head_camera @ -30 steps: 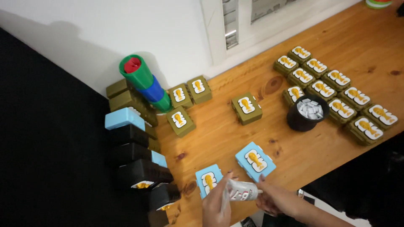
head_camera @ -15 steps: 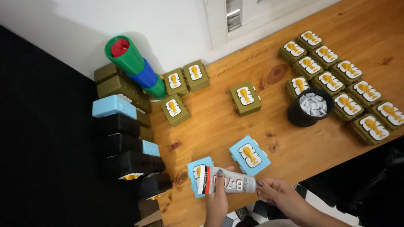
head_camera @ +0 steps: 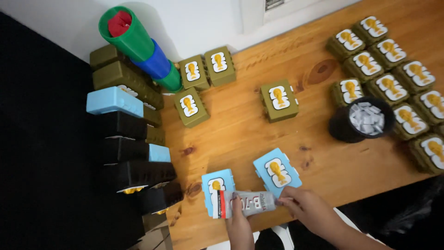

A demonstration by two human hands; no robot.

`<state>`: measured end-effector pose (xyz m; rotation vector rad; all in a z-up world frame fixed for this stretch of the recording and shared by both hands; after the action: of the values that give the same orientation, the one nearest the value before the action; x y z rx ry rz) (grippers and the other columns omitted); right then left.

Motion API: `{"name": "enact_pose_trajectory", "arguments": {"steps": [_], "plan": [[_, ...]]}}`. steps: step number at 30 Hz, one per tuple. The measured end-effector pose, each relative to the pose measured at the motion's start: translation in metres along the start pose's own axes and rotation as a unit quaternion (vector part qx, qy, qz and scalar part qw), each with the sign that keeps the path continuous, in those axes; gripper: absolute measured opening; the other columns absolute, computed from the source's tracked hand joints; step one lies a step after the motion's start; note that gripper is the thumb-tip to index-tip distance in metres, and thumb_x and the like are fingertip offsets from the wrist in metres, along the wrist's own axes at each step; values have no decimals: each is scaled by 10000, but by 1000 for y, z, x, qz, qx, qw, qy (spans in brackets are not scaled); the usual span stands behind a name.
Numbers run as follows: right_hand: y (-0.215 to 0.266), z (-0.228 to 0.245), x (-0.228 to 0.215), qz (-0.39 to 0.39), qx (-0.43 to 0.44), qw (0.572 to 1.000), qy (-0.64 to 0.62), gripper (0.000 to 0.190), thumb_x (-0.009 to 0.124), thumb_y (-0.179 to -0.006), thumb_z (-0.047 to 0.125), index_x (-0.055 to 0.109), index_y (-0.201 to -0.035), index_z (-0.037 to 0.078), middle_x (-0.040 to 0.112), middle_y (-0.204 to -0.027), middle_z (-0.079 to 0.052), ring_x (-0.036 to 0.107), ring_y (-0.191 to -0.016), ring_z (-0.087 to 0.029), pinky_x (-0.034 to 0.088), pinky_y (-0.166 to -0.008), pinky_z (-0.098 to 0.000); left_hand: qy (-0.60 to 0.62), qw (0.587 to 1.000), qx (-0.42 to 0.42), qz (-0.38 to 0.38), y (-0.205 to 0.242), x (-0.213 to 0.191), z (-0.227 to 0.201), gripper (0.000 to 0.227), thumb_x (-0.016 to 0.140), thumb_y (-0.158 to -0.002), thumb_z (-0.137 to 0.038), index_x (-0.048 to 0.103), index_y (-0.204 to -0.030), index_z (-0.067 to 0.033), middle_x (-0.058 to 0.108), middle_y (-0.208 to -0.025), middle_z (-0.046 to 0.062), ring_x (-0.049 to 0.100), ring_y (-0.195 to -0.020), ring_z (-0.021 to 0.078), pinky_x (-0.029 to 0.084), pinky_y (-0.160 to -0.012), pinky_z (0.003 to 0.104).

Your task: The person applies glue from a tube to the edges of a light blue box, then presses the lid onto the base. They repeat the process by inserting small white tabs into slots on the box edges to secure the assembly.

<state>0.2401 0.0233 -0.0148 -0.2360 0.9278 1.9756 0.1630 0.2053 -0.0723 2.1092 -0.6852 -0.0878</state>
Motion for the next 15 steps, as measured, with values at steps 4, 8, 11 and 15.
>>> {"name": "enact_pose_trajectory", "arguments": {"steps": [4, 8, 11, 15], "plan": [[-30, -38, -7, -181, -206, 961, 32, 145, 750, -779, 183, 721, -919, 159, 807, -889, 43, 771, -761, -147, 600, -696, -282, 156, 988, -13, 9, -56, -22, 3, 410, 501, -1009, -229, 591, -1315, 29, 676, -1139, 245, 657, -930, 396, 529, -742, 462], [-77, -71, 0, -228, -118, 960, 113, 334, 719, -768, 350, 619, -945, 85, 669, -1061, -84, 657, -898, -269, 540, -777, -376, 189, 978, 21, 86, -67, -20, -26, 480, 430, -1026, -347, 528, -1372, -29, 622, -1295, 204, 613, -1067, 341, 524, -799, 463], [-83, -48, 20, -237, -201, 933, 179, 782, 870, -628, 436, 496, -1181, 28, 551, -1402, -139, 539, -1211, -343, 462, -942, -431, 198, 968, 58, 146, -78, -9, -30, 533, 410, -1019, -405, 508, -1406, -54, 609, -1359, 148, 631, -1078, 321, 557, -771, 422], [-89, -45, 29, -139, -344, 913, 172, 517, 911, -632, 344, 524, -867, 94, 381, -1588, -203, 352, -1474, -410, 228, -1183, -545, 213, 952, 77, 205, -94, 2, -32, 509, 462, -1014, -431, 537, -1352, -58, 643, -1263, 174, 673, -1065, 321, 602, -753, 398]]}}
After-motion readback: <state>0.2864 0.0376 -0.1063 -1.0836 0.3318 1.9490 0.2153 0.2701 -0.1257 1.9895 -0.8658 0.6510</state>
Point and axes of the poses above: each hand's wrist, its own y-axis away from the middle knuckle, its own x-axis out of the palm, z = x × y, the point moved 3 cm from there along -y, towards the middle knuckle
